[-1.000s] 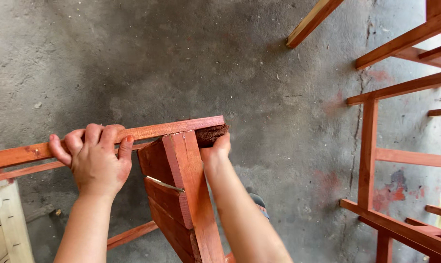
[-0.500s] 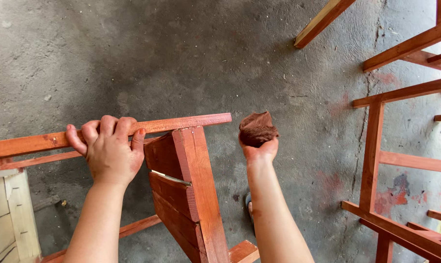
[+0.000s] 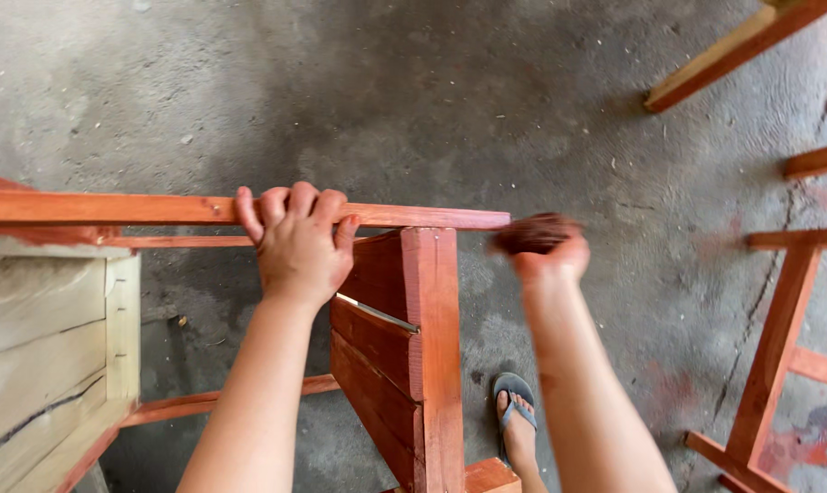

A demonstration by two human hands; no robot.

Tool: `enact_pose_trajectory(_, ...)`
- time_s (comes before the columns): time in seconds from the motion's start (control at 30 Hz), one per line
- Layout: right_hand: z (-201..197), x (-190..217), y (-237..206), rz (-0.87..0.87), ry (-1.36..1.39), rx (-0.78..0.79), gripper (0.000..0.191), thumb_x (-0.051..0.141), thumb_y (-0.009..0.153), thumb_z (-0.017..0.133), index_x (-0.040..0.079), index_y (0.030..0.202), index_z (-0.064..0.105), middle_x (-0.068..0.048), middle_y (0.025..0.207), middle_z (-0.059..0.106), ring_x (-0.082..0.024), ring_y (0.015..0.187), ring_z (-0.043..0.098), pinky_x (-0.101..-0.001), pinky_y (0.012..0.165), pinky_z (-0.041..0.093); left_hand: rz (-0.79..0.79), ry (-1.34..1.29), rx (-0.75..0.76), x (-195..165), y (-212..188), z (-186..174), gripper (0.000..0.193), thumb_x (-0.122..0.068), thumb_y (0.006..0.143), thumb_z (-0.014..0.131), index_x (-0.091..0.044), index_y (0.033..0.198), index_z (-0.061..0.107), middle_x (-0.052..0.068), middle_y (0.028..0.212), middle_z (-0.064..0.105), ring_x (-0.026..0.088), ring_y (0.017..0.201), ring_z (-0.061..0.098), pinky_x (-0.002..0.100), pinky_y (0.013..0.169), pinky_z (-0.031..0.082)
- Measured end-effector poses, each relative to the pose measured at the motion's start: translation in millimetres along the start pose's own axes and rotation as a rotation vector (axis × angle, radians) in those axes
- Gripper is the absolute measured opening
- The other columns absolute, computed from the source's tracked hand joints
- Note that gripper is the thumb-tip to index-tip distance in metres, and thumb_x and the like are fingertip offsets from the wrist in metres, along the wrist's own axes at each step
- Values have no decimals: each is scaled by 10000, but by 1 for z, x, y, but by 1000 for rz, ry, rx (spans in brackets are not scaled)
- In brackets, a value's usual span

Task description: The person wipes reddish stain onto wooden chair and stool frames using a cloth, working over the slats and rails. They carry a stool to another spot, pour liquid from a bottle into a container, and brush stain onto the stool's top rails.

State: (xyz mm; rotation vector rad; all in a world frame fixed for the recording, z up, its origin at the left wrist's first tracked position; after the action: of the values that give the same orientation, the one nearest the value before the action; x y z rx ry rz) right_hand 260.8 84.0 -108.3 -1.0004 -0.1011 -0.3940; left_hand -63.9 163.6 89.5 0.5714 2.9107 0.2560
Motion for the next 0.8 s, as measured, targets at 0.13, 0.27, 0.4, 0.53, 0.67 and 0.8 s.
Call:
enact_pose_trajectory(0.13, 53, 100, -16, -136, -99, 267, 478, 361, 957, 447, 76, 1294, 628, -141, 1340, 658, -339, 1242, 635, -573, 1068, 487, -24, -32, -12, -2, 5, -3, 186, -378, 943, 697, -206, 1011, 690, 32, 1077, 599, 329, 1201, 487, 646, 1221, 110)
enact_pose_trajectory(0.27, 71, 112, -79, -79, -321, 406, 551, 403, 917, 528, 104, 1368, 626, -118, 1406, 667, -328, 1341, 622, -539, 1146, 489, -97, 39, 57, -2, 10, 1, 317, -432, 983, 612, -233, 1224, 661, 87, 1295, 555, 359, 1364, 414, 665, 1221, 100)
enact_pose_trajectory(0.4, 73, 57, -151, 35, -550, 586, 571, 412, 988, 516, 33, 1415, 536, -149, 1435, 590, -340, 1358, 530, -509, 1177, 391, -247, 10, -102, -17, 1, -3, 538, -505, 1040, 505, -258, 1518, 493, 168, 1571, 361, 418, 1493, 266, 690, 1194, 101)
enact_pose_trajectory(0.53, 58, -8, -208, 280, -580, 598, 624, 363, 901, 518, 52, 1442, 507, -159, 1430, 588, -353, 1325, 548, -517, 1136, 402, -584, -972, -108, -56, -42, 3, 672, -554, 1057, 424, -112, 1563, 389, 206, 1632, 311, 364, 1531, 283, 494, 1231, 236)
enact_pose_trajectory(0.67, 53, -68, -249, 326, -771, 744, 556, 277, 929, 546, 59, 1438, 488, -175, 1419, 561, -324, 1319, 535, -466, 1119, 408, -926, -1951, -87, -89, -97, -12, 734, -557, 990, 487, -86, 1548, 416, 102, 1548, 476, 219, 1457, 403, 371, 1179, 287)
enact_pose_trajectory(0.8, 47, -102, -288, 84, -1244, 992, 544, 178, 946, 556, 68, 1462, 422, -142, 1420, 546, -257, 1326, 508, -377, 1123, 388, -984, -2185, -256, -90, -138, -56, 691, -391, 916, 644, -142, 1519, 416, 74, 1428, 555, 209, 1308, 539, 380, 1071, 448)
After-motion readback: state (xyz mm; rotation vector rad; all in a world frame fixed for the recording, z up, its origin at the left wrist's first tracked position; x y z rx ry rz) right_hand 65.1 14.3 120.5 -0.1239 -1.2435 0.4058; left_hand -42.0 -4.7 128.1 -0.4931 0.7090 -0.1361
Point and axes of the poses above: each hand's wrist, its own y-axis towards the middle knuckle, its own z-axis out of the palm, x = y × z, the point moved 5 cm from there along y, towards the middle knuckle
